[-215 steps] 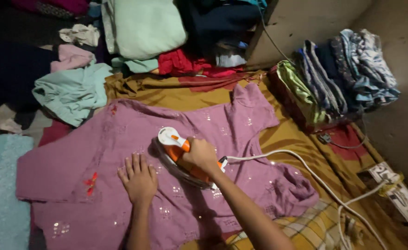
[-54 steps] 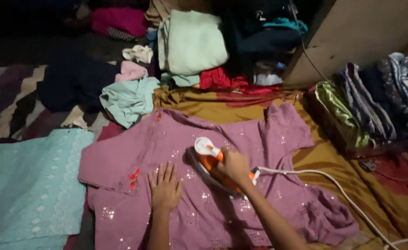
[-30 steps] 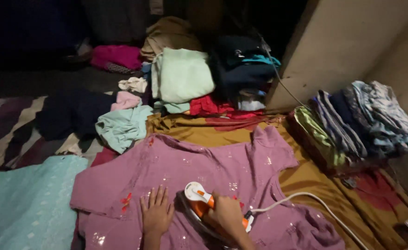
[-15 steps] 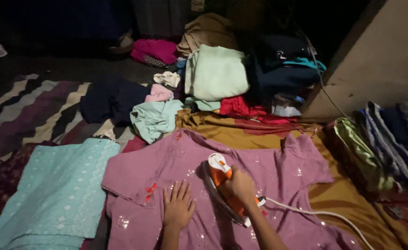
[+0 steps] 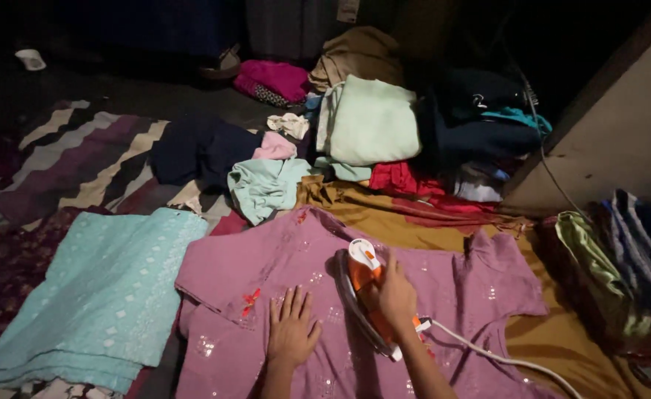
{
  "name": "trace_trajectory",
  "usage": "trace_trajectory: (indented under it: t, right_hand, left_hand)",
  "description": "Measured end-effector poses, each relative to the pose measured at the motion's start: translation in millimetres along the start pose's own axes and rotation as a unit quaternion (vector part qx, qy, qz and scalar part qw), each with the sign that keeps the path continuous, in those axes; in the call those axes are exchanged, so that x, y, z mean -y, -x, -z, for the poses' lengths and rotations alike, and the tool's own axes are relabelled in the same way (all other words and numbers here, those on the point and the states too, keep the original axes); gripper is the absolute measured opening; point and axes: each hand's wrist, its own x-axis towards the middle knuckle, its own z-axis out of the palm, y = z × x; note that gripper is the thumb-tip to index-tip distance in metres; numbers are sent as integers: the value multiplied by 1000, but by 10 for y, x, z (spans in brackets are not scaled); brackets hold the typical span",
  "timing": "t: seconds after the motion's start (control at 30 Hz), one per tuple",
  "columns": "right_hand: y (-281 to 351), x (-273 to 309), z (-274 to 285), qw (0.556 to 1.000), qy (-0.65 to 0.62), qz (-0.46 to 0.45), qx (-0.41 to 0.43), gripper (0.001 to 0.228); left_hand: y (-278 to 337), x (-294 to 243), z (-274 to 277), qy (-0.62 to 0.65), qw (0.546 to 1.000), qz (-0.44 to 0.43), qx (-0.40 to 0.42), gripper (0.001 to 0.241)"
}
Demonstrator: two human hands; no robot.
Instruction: Ironing a purple garment on a bed surface and then folding it.
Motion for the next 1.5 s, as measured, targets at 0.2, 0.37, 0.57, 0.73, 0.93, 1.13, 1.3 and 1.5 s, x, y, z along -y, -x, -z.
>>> trace_trajectory:
  t: [0.2, 0.37, 0.57, 0.73, 0.93, 1.13, 1.3, 1.5]
  right_hand:
    - [292, 190, 290, 994, -53, 90, -27, 57]
    - [459, -65, 166, 997, 14, 8, 71, 87]
    - [1014, 218, 564, 998, -57, 8, 24, 37]
    - [1073, 235, 685, 987, -39, -120, 97, 39]
    - [977, 249, 667, 982, -18, -129, 136, 44]
    - [865, 667, 937, 980, -1, -151, 127, 36]
    - [594, 817, 982, 980, -18, -155, 124, 43]
    - [-70, 263, 209, 982, 8, -137, 132, 41]
  left_hand:
    - [8, 8, -16, -8, 1000, 10, 18, 74]
    - [36, -29, 117, 7, 1000, 14, 8, 75]
    - [71, -48, 88, -45, 995, 66, -61, 73]
    - [45, -16, 13, -28, 996, 77, -39, 70]
    - [21, -10, 5, -33, 996, 67, -47, 72]
    - [31, 22, -68, -35, 996, 68, -40, 72]
    - [18, 34, -130, -30, 996, 72, -49, 71]
    - [28, 32, -159, -18, 994, 60, -84, 66]
